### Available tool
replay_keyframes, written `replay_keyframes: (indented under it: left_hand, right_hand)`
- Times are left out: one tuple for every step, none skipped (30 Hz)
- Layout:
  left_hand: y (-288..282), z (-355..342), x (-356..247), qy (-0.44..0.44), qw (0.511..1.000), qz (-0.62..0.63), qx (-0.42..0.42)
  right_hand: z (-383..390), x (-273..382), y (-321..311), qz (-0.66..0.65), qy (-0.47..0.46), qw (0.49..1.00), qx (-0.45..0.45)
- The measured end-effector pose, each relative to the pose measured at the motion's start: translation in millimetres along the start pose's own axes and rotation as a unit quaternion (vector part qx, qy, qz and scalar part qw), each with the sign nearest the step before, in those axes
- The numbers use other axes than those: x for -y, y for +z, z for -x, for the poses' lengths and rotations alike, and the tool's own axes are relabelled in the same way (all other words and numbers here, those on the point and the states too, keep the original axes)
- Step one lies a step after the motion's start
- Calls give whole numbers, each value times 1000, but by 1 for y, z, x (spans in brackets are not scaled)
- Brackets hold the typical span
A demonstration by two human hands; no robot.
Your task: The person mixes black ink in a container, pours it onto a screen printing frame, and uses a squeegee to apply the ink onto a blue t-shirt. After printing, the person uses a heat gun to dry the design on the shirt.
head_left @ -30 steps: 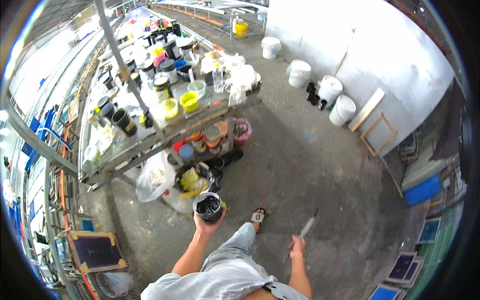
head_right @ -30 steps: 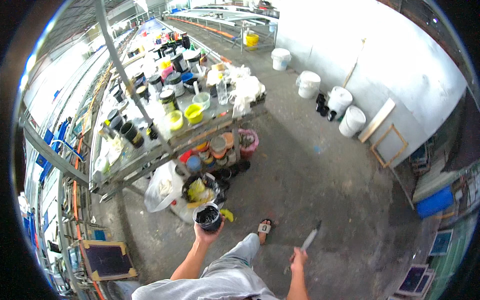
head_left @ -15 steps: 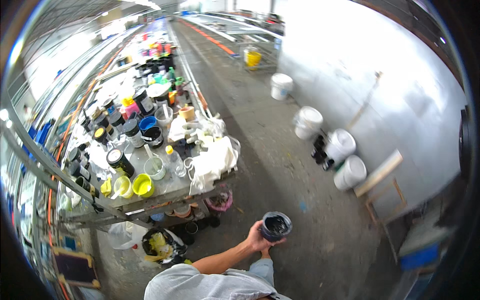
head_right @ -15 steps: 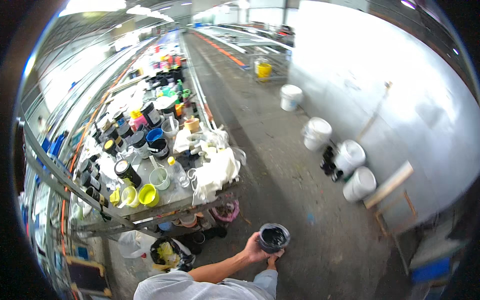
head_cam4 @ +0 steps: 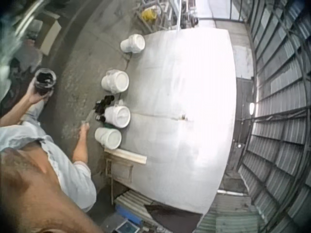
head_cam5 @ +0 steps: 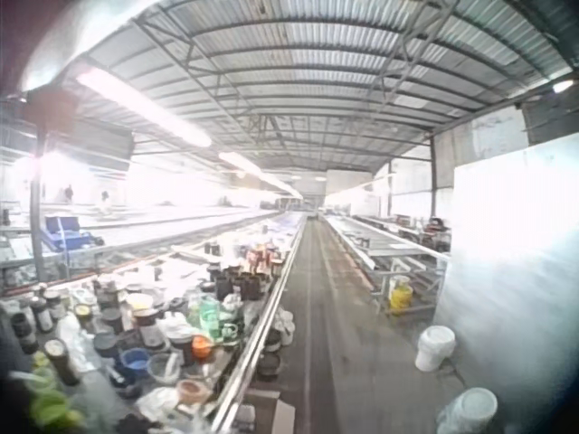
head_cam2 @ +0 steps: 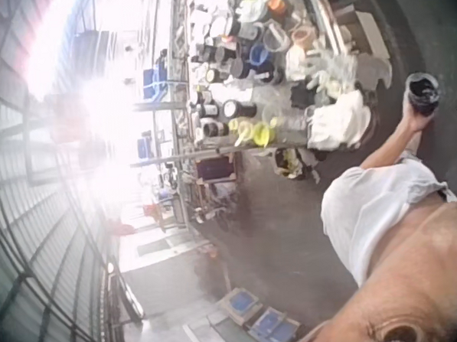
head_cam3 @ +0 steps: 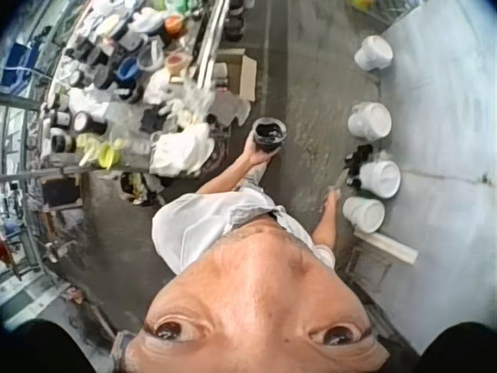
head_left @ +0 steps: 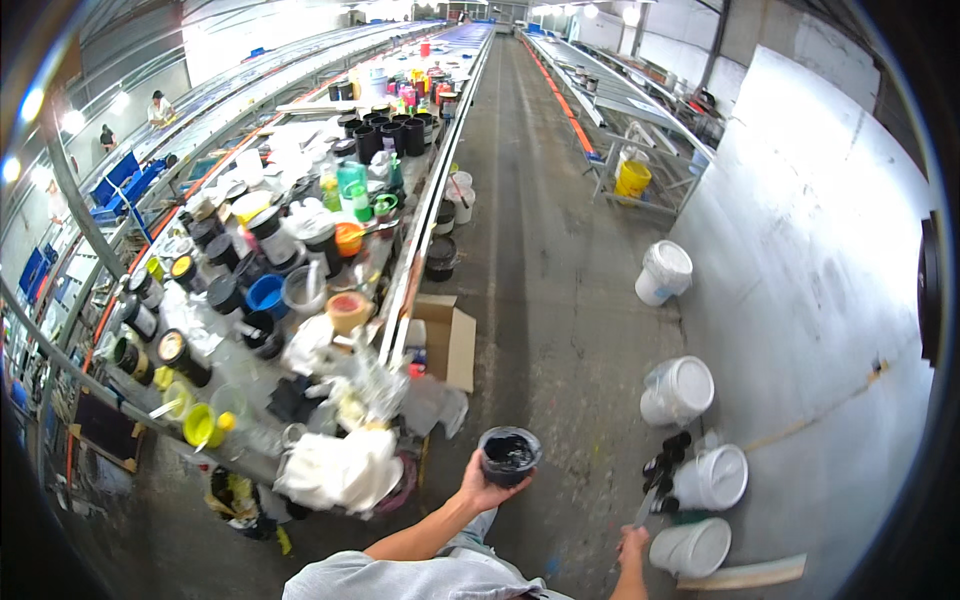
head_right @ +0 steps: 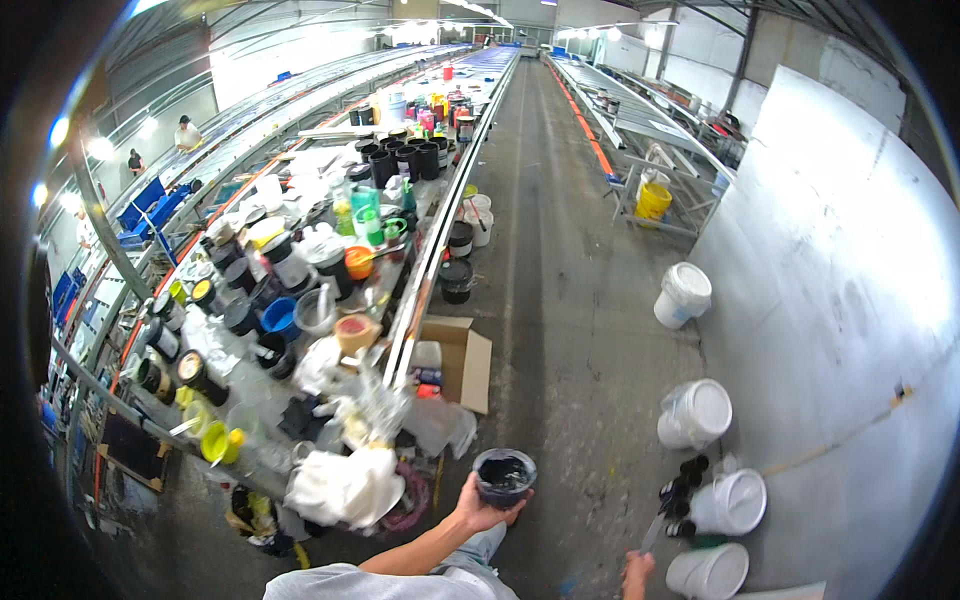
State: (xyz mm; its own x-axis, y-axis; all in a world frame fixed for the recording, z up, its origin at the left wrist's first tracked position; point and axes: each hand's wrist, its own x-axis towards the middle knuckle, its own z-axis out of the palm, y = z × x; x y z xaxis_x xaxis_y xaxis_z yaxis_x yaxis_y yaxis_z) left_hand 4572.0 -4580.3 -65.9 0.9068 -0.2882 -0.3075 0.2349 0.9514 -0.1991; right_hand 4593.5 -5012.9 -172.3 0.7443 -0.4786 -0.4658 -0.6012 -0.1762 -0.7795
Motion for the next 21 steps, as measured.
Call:
replay_keyframes:
  left_hand:
    - [-3, -39, -17, 20, 999, 13, 31]
    - [3, -67, -36, 3, 998, 56, 38]
    - [4, -99, -50, 24, 997, 68, 26]
    - [17, -124, -61, 49, 996, 80, 13]
    - [30, -145, -73, 56, 997, 58, 13]
    - [52, -186, -97, 72, 994, 76, 1]
    - [68, -212, -112, 81, 995, 62, -2]
    - [89, -241, -130, 92, 995, 42, 0]
    - [123, -272, -141, 94, 995, 27, 7]
    - [151, -302, -153, 96, 995, 20, 0]
    - [175, -327, -169, 115, 993, 7, -12]
    - [192, -354, -187, 131, 991, -5, -23]
    - [203, -388, -207, 141, 989, -15, -32]
    - [214, -421, -229, 143, 989, -20, -28]
    - [226, -458, -251, 142, 989, -22, -21]
    - [235, -492, -269, 140, 990, -21, -19]
    - [252, -528, -288, 160, 986, -34, -38]
    - [267, -559, -307, 171, 985, -14, -31]
    - [276, -585, -318, 179, 983, 16, -33]
    - [291, -608, -339, 194, 980, 36, -28]
    - [285, -632, -361, 232, 972, 15, -40]
  right_hand:
    - [-54, 41, 5, -16, -35, 999, 13]
    - [-97, 81, 28, 25, -45, 998, -25]
    - [-130, 105, 41, -41, -54, 998, -10]
    - [-157, 137, 53, -106, -62, 992, 9]
    - [-176, 160, 66, -109, -14, 994, 6]
    - [-202, 189, 93, -161, -5, 987, 10]
    - [-215, 194, 109, -161, -12, 987, 20]
    - [-228, 203, 128, -168, -23, 985, 35]
    - [-251, 184, 134, -180, -2, 984, 10]
    - [-278, 164, 143, -190, 19, 981, -12]
    - [-283, 165, 169, -149, 91, 985, -12]
    - [-285, 175, 189, -101, 163, 981, 0]
    - [-295, 185, 209, -66, 212, 975, 12]
    - [-306, 195, 230, -39, 255, 966, 24]
    - [-324, 210, 250, -20, 282, 959, 35]
    - [-344, 224, 269, -2, 303, 952, 42]
    - [-369, 242, 293, 8, 317, 947, 52]
    - [-397, 263, 315, 19, 329, 942, 63]
    - [-423, 286, 332, 36, 336, 939, 66]
    - [-446, 309, 356, 50, 342, 935, 81]
    - [-485, 341, 378, 67, 330, 937, 91]
